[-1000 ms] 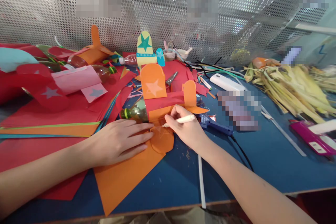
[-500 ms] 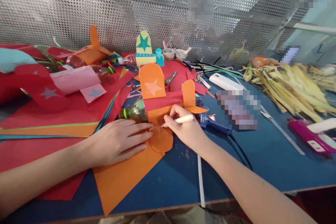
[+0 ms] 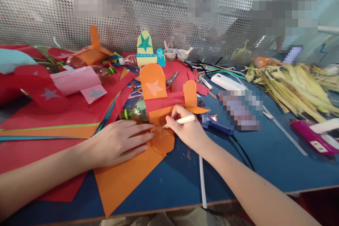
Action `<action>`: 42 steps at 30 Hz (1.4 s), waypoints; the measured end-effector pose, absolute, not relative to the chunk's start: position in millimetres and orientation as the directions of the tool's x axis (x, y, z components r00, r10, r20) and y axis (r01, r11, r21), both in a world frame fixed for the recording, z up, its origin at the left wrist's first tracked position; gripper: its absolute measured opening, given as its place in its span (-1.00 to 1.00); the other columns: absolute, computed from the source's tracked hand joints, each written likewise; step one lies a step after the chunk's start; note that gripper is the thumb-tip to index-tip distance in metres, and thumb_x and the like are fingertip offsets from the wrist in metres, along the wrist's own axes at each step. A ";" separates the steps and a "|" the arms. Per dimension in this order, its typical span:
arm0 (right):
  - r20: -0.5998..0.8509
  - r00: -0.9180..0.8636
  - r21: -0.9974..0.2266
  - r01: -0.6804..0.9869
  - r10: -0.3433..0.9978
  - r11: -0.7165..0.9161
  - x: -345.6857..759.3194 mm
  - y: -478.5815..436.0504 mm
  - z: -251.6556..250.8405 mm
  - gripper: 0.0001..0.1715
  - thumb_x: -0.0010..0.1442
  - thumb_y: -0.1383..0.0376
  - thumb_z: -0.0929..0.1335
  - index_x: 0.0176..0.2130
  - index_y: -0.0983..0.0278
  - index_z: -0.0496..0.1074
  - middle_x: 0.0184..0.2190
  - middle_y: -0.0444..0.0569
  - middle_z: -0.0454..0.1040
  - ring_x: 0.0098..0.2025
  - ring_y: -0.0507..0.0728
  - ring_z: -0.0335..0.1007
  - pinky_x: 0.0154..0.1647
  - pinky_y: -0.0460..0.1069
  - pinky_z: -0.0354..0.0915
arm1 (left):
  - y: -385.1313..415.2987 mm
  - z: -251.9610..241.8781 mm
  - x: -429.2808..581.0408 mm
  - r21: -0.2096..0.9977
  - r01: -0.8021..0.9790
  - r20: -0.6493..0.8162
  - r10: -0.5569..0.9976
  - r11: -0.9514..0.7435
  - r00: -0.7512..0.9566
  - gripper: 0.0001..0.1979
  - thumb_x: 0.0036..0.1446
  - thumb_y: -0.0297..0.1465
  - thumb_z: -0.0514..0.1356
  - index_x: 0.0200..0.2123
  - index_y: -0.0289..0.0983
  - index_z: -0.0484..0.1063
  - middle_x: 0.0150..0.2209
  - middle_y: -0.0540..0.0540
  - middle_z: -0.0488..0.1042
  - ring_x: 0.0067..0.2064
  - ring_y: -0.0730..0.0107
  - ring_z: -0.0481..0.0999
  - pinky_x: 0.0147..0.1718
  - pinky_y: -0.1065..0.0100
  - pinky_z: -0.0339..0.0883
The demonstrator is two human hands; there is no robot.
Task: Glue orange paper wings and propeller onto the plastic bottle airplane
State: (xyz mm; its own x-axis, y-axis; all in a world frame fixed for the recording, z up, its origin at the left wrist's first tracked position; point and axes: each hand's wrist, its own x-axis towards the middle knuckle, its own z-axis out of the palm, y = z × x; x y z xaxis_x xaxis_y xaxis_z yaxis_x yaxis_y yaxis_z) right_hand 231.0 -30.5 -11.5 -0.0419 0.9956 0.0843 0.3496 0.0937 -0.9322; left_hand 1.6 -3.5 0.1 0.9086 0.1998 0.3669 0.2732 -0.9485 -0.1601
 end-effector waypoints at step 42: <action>0.176 -0.013 -0.881 0.444 0.984 0.164 230.7 -30.9 -5.5 -0.70 0.13 0.24 0.29 -0.52 0.21 0.08 -0.61 -0.28 0.06 -0.57 -0.04 0.05 -0.51 -0.10 0.13 | -3.4 -0.5 1.5 -0.150 0.276 0.375 0.204 -0.950 0.904 -0.68 0.33 -0.33 -0.03 -0.07 -0.28 0.48 -0.04 -0.18 0.56 -0.31 0.28 0.54 -0.35 0.25 0.45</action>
